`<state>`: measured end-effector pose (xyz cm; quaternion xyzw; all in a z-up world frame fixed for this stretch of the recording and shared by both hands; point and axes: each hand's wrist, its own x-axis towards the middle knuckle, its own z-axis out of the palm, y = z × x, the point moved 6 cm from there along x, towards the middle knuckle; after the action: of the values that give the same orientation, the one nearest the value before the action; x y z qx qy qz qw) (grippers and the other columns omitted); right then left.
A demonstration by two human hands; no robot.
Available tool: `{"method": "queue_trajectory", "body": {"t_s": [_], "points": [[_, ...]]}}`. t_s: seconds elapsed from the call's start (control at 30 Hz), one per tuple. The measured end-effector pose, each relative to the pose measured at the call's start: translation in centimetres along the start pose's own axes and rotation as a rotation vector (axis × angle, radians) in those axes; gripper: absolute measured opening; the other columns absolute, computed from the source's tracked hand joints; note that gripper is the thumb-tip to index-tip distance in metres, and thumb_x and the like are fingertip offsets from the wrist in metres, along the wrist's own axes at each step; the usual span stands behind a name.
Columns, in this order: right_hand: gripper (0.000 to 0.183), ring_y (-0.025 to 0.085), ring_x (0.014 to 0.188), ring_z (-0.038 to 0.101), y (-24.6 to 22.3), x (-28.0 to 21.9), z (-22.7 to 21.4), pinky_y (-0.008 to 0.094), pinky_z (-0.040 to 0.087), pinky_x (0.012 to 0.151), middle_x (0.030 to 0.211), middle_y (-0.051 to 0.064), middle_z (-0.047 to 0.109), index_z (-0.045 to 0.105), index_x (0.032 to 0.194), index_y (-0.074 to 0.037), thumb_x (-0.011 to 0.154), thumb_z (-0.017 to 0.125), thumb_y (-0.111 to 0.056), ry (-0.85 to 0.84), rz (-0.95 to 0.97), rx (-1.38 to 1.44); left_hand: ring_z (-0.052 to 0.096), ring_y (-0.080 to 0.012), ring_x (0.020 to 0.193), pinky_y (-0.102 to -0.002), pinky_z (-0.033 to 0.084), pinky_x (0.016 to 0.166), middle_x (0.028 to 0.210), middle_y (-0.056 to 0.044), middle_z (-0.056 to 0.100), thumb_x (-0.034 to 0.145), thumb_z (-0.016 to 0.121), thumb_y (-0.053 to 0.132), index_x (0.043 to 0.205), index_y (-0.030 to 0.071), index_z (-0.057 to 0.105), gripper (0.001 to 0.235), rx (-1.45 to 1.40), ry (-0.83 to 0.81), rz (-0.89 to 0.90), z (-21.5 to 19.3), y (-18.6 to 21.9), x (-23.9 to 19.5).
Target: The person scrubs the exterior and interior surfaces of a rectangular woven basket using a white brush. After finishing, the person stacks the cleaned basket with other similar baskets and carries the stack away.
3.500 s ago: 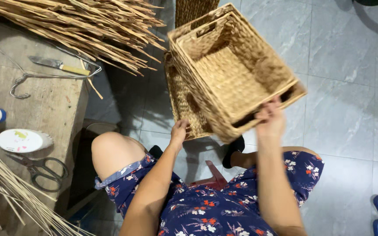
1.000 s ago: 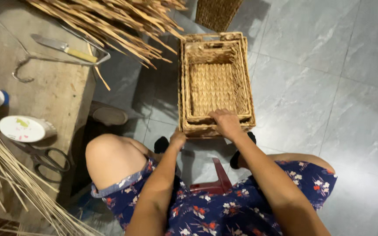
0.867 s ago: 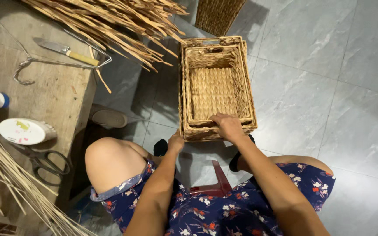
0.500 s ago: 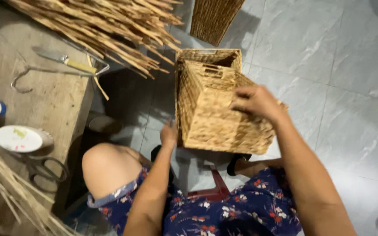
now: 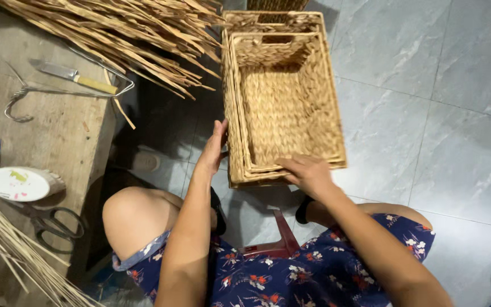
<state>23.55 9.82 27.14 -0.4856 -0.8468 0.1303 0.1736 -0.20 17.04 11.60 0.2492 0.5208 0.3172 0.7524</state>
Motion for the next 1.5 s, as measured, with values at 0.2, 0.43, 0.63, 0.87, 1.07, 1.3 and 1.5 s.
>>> {"method": "queue_trajectory", "body": {"t_s": [0.2,0.43,0.63,0.87,1.07,1.3,1.5], "points": [[0.052,0.031,0.096,0.07,2.3,-4.9,12.8,0.042,0.055,0.079,0.109,0.009,0.074,0.067,0.13,-0.025,0.079,0.077,-0.03,-0.295,0.101,0.104,0.055,-0.0282,0.13,-0.037,0.049,0.103,0.149,-0.02,0.049,0.082,0.075,0.026,0.16,0.011,0.02,0.096,0.447,0.209,0.405,1.5,-4.2,2.0],[0.047,0.028,0.105,0.069,2.1,-6.7,16.2,0.041,0.054,0.087,0.116,0.007,0.074,0.068,0.128,-0.026,0.083,0.077,-0.036,-0.473,0.246,0.176,0.069,-0.0355,0.108,-0.041,0.054,0.09,0.12,-0.021,0.07,0.083,0.065,0.017,0.159,0.017,0.029,0.084,0.612,0.288,0.187,-0.5,-6.8,2.6],[0.057,0.039,0.127,0.052,3.2,-5.3,17.7,0.048,0.041,0.1,0.132,0.014,0.064,0.067,0.135,-0.023,0.082,0.081,-0.04,-0.565,0.321,0.229,0.055,-0.0412,0.129,-0.045,0.047,0.104,0.147,-0.024,0.052,0.092,0.067,0.027,0.159,0.013,0.03,0.078,0.932,0.394,0.326,-0.9,-8.4,4.3],[0.054,0.037,0.132,0.052,9.7,-7.5,14.4,0.047,0.042,0.112,0.148,0.015,0.053,0.055,0.143,-0.016,0.092,0.07,-0.024,0.08,0.745,0.112,0.032,-0.0464,0.146,-0.064,0.034,0.108,0.165,-0.023,0.017,0.102,0.059,0.044,0.164,0.026,0.01,0.081,1.063,0.507,0.184,-0.9,-10.1,3.2],[0.068,0.045,0.137,0.043,13.8,-10.0,17.2,0.051,0.04,0.109,0.159,0.027,0.031,0.035,0.16,-0.017,0.099,0.064,-0.024,0.167,0.915,-0.129,0.052,-0.0464,0.13,-0.055,0.05,0.096,0.168,-0.024,0.009,0.101,0.055,0.046,0.16,0.041,-0.01,0.088,0.958,0.429,-0.215,-1.7,-10.3,3.3],[0.067,0.041,0.126,0.055,15.0,-12.2,20.4,0.045,0.049,0.099,0.16,0.021,0.034,0.038,0.158,-0.028,0.095,0.062,-0.036,0.089,1.182,0.136,0.064,-0.0481,0.114,-0.05,0.06,0.08,0.16,-0.034,0.025,0.102,0.06,0.042,0.161,0.043,-0.015,0.095,0.946,0.476,-0.15,-1.4,-11.2,4.7],[0.066,0.045,0.131,0.048,16.2,-10.6,17.9,0.049,0.045,0.104,0.152,0.027,0.038,0.048,0.151,-0.023,0.092,0.072,-0.039,0.023,1.074,0.062,0.048,-0.0488,0.134,-0.053,0.046,0.104,0.159,-0.036,0.019,0.093,0.07,0.048,0.164,0.036,-0.009,0.106,0.882,0.508,-0.187,-3.1,-13.8,5.1]]}}
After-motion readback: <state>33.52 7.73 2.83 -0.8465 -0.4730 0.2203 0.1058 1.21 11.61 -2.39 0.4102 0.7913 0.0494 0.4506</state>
